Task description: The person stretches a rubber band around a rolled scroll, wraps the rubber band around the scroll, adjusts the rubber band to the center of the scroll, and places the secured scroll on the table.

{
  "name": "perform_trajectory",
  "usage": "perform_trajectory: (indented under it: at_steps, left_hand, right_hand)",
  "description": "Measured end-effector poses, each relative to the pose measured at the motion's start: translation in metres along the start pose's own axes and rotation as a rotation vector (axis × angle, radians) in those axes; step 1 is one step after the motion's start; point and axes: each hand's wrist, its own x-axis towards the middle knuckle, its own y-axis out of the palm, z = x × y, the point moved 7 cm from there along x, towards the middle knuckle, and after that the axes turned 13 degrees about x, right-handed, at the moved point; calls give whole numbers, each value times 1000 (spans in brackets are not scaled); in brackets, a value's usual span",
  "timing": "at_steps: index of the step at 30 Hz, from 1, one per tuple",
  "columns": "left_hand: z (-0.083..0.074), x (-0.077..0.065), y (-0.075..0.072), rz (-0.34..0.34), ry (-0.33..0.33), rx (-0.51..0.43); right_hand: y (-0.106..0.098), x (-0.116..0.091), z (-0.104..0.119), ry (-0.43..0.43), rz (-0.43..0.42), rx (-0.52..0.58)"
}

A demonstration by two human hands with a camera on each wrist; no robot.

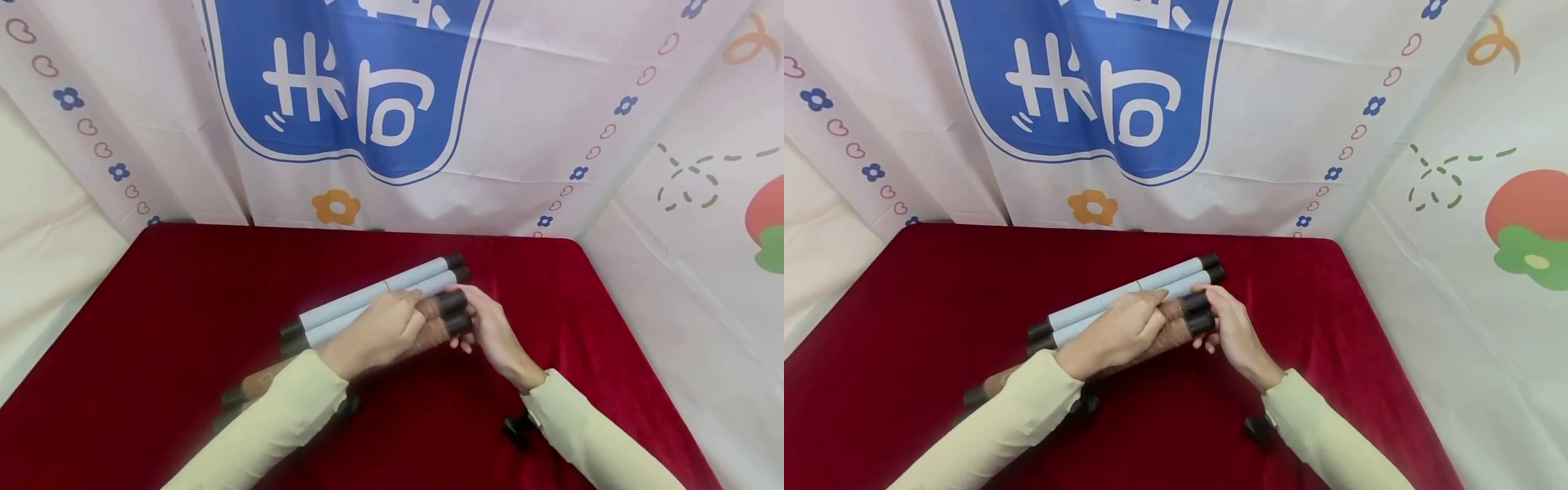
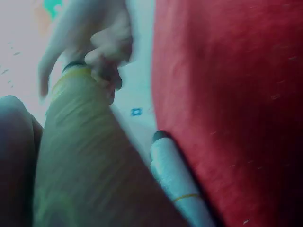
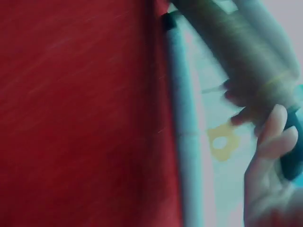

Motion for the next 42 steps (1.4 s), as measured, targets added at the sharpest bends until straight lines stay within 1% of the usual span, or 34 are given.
perform_trajectory:
  at_steps: [2,4,6,7,10,13,16,18,21,23,26,28,31,33,35,39,42]
  left_hand:
    - [-3,-2,6,3,-5,23]
    - [-5,-3,9,2,-24,39]
    - [-7,-3,11,1,-34,65]
    - [-8,-3,12,-1,-36,75]
    - [-11,0,14,-11,-12,110]
    - [-9,0,16,-18,-10,116]
    - [-3,-5,15,-12,-29,110]
    - [2,-10,14,9,-54,118]
    - [10,-16,10,39,-84,127]
    - [12,-18,8,51,-88,129]
    - [8,-16,9,49,-70,130]
    - [3,-11,12,40,-59,130]
    - [-3,-4,17,20,-59,115]
    - [-3,-4,18,19,-64,106]
    - [0,-7,17,22,-77,96]
    - [15,-18,10,47,-117,110]
    - [19,-22,7,51,-117,119]
  right_hand:
    - [2,6,-1,85,-21,-66]
    - [3,11,0,127,-40,-157]
    - [4,14,0,154,-60,-217]
    - [4,15,1,160,-73,-246]
    - [4,17,4,152,-100,-316]
    - [6,19,6,131,-98,-362]
    - [7,22,6,124,-76,-371]
    - [6,24,6,126,-71,-366]
    - [0,25,5,133,-90,-354]
    - [-4,25,5,131,-108,-352]
    - [-6,25,5,118,-118,-354]
    - [-6,25,6,111,-123,-354]
    - [-7,25,7,105,-126,-361]
    - [-7,24,7,108,-124,-363]
    - [-9,24,8,111,-120,-359]
    - [-11,25,10,116,-127,-330]
    - [-11,25,10,116,-142,-308]
